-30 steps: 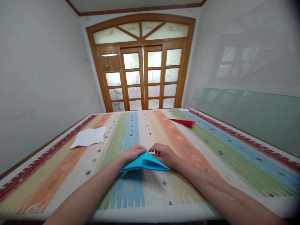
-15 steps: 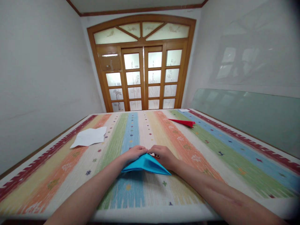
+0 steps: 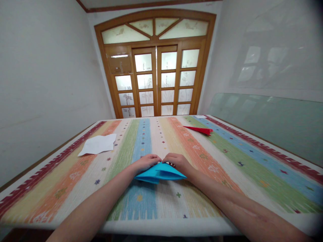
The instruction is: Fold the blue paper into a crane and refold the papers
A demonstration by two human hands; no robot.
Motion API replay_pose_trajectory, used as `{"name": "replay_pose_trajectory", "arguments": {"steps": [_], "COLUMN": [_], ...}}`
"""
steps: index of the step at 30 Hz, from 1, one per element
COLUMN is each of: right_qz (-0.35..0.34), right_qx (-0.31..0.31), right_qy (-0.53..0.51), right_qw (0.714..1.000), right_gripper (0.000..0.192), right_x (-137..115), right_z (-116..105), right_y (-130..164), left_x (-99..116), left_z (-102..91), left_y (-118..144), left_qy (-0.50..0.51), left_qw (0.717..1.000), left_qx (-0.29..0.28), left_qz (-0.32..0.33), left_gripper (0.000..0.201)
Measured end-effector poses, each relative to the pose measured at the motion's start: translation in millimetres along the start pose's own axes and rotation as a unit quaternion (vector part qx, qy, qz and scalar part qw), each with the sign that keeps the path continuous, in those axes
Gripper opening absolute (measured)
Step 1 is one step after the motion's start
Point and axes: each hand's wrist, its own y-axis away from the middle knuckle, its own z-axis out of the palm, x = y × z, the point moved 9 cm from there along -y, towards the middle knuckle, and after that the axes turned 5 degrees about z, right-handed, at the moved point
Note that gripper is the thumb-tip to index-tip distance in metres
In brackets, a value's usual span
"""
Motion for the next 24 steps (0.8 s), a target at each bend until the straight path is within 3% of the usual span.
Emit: {"name": "replay_pose_trajectory", "arguments": {"steps": [5, 11, 16, 24], "right_qz": [0.027, 0.061, 0.129, 0.137], "right_qx": [0.011, 0.037, 0.059, 0.046], "right_qy": [-0.02, -0.008, 0.031, 0.03], "right_qw": [0.999, 0.997, 0.989, 0.989], "right_gripper": [0.015, 0.01, 0.014, 0.011], "right_x": [3.2, 22.2, 56.7, 61.4], "right_z": [-20.7, -34.9, -32.7, -25.7], "right_y": [-0.9, 0.5, 5.6, 6.9], "left_x": [5.9, 12.3, 17.7, 9.4], "left_z": [-5.2, 3.9, -4.1, -12.0], "left_y": [5.4, 15.4, 14.9, 8.7], "left_qy": [0.055, 0.19, 0.183, 0.09], "left_qw": [0.998, 0.98, 0.982, 0.995], "left_qx": [-0.004, -0.051, -0.028, 0.006], "left_qz": [0.012, -0.001, 0.04, 0.048], "left_gripper": [0.035, 0.045, 0.049, 0.043]}}
